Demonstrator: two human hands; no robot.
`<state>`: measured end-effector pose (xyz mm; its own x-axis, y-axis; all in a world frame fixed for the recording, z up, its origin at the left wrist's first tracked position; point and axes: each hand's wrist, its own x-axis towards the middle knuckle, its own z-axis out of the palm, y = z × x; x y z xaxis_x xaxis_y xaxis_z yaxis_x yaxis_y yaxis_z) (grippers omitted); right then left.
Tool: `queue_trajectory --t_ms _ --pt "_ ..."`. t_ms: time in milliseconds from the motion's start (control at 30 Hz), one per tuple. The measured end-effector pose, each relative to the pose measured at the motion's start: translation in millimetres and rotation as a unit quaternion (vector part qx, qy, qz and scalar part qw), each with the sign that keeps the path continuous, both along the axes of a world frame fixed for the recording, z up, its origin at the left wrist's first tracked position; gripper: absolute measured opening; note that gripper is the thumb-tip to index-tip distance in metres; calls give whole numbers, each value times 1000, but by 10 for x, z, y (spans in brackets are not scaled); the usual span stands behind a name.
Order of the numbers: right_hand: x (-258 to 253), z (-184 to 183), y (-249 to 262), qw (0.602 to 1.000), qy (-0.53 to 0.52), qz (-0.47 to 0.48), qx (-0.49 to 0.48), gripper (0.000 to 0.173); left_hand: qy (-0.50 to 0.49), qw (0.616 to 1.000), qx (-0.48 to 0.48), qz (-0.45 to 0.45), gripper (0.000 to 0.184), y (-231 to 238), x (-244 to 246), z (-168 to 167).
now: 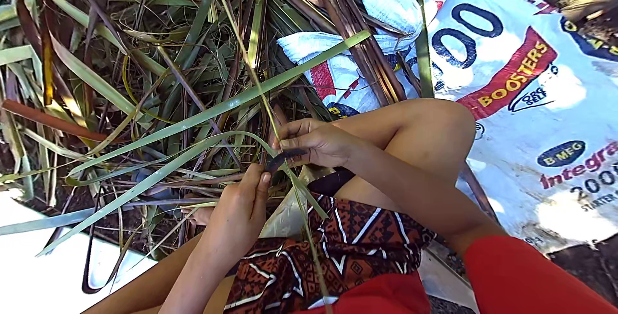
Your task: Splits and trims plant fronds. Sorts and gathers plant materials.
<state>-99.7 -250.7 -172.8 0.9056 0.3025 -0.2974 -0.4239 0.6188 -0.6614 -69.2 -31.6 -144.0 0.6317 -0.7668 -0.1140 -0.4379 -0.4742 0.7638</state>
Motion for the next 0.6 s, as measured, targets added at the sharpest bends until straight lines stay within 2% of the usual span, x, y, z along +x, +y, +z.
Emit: queue_trajectory --t_ms 100,200,300,367,400,500,600 --pt "-19 20 -22 999 -25 -31 -14 24 7 1000 -8 -12 38 -18 29 37" --pt "90 126 -215 992 -36 -84 -86 32 -4 997 19 -70 37 -62 -49 70" --pt "245 136 -656 969 -53 -207 -122 36 13 984 94 -149 32 -123 -286 3" --pt "294 165 -921 952 -54 -285 -101 35 84 959 173 -210 34 -137 -276 -7" --pt "298 166 -1003 945 -52 -314 -78 34 108 950 180 -231 34 -120 -237 -15" --pt "259 151 -994 943 -54 -324 -53 31 84 972 73 -208 34 -22 -73 -25" --pt "245 145 -689 964 -82 -253 -31 30 51 992 -8 -115 37 -49 112 89"
